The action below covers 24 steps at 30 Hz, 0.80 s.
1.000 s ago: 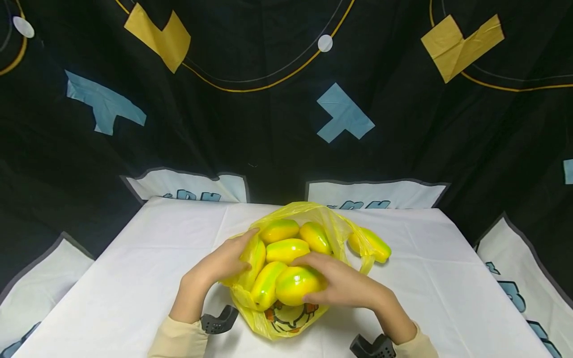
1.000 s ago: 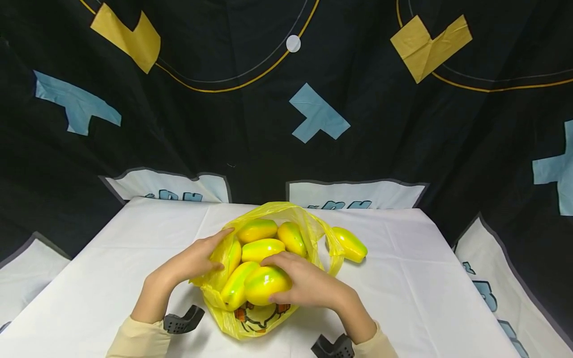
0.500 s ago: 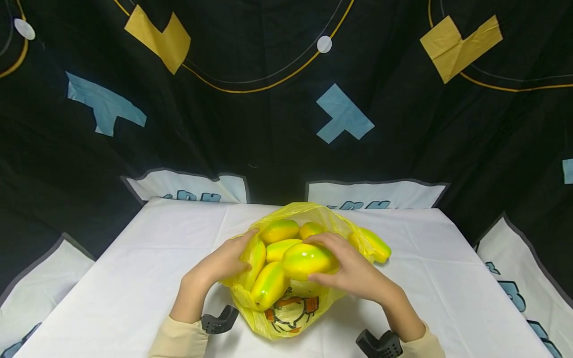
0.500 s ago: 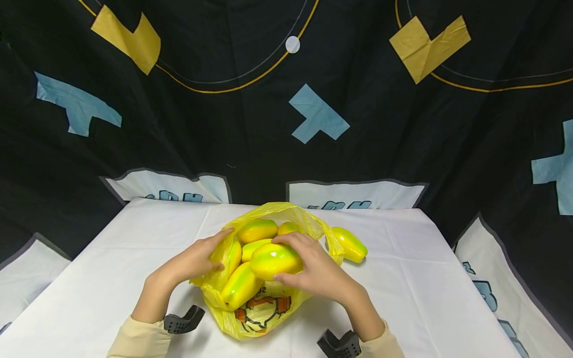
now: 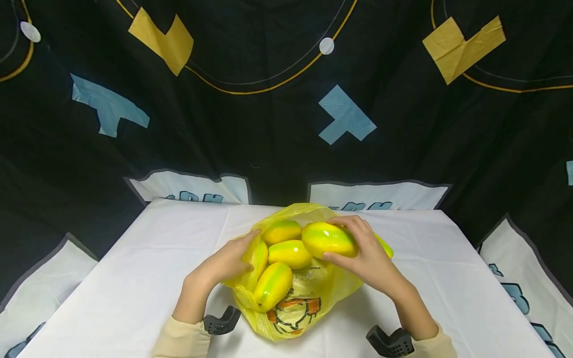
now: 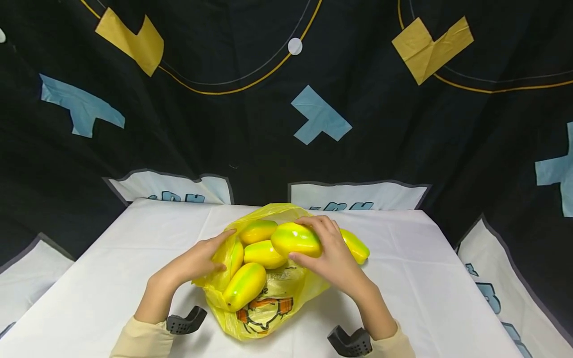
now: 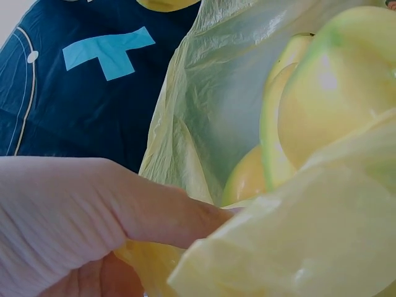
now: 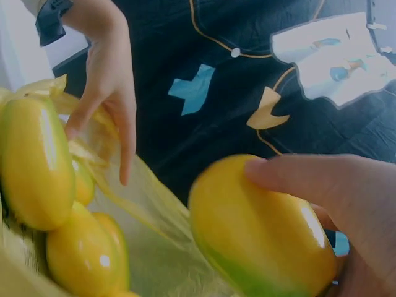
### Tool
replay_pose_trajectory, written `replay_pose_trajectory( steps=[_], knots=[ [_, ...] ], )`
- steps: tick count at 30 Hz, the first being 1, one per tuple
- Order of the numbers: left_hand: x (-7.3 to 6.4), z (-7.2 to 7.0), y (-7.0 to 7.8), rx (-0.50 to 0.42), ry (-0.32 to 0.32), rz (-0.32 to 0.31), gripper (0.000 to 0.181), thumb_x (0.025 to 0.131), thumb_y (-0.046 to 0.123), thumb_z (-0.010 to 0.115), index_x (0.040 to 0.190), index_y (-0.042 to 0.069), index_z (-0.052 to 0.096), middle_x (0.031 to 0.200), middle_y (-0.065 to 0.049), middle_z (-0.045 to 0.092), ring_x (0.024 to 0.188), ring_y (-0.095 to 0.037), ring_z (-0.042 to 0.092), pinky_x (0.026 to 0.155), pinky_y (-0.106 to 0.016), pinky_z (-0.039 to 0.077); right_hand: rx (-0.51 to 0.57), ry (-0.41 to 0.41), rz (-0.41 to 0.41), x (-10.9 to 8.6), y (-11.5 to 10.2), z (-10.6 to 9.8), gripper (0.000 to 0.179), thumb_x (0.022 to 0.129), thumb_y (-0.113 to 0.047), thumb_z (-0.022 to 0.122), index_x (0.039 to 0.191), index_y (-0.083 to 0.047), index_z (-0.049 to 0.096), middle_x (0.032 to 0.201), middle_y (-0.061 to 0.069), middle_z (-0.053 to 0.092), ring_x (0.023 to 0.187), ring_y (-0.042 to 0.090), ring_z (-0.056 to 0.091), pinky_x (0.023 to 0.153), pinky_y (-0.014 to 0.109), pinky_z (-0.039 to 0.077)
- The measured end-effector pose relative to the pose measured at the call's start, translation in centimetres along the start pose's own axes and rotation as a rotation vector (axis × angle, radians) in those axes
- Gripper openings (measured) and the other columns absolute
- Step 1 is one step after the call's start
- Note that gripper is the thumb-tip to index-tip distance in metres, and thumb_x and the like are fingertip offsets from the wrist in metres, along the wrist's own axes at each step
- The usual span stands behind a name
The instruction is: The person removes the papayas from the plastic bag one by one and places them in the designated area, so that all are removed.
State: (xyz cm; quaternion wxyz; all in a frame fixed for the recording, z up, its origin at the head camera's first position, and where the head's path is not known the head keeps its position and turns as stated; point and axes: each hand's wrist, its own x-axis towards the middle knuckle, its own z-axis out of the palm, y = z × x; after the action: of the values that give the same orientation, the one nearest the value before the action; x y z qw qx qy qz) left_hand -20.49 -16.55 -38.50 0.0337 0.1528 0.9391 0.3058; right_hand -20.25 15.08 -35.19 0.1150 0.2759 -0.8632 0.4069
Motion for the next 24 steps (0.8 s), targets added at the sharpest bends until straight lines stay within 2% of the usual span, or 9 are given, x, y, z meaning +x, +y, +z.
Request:
replay_pose_trajectory(
  steps=[8, 15, 24],
  knots=[
    [0.0, 0.2, 0.0, -0.015, 0.002, 0.001, 0.083, 0.077, -0.01, 0.066, 0.15, 0.007, 0.031, 0.146, -0.016, 0.042, 0.132, -0.033, 0.039, 0.108, -0.05, 0.032, -0.01, 0.084, 0.116, -0.5, 1.4, -1.6, 0.064, 0.078, -0.028, 0.081, 0.133, -0.019, 0.05, 0.131, 0.003, 0.046, 0.114, 0.023, 0.042, 0.088, 0.045, 0.046],
    [-0.1, 0.0, 0.2, -0.005, 0.001, 0.001, 0.081, 0.078, -0.009, 0.065, 0.15, 0.008, 0.032, 0.145, -0.015, 0.043, 0.131, -0.031, 0.04, 0.108, -0.049, 0.032, 0.0, 0.116, 0.227, -0.7, 2.3, -3.2, 0.064, 0.084, -0.033, 0.076, 0.136, -0.012, 0.047, 0.129, 0.01, 0.046, 0.111, 0.03, 0.046, 0.089, 0.048, 0.049],
    [-0.1, 0.1, 0.1, 0.002, 0.0, -0.004, 0.08, 0.078, -0.009, 0.064, 0.15, 0.008, 0.033, 0.144, -0.013, 0.045, 0.131, -0.031, 0.04, 0.108, -0.048, 0.032, -0.031, 0.142, 0.331, -0.9, 3.4, -4.2, 0.068, 0.086, -0.036, 0.072, 0.14, -0.006, 0.041, 0.131, 0.018, 0.044, 0.111, 0.035, 0.046, 0.095, 0.053, 0.045]
  ],
)
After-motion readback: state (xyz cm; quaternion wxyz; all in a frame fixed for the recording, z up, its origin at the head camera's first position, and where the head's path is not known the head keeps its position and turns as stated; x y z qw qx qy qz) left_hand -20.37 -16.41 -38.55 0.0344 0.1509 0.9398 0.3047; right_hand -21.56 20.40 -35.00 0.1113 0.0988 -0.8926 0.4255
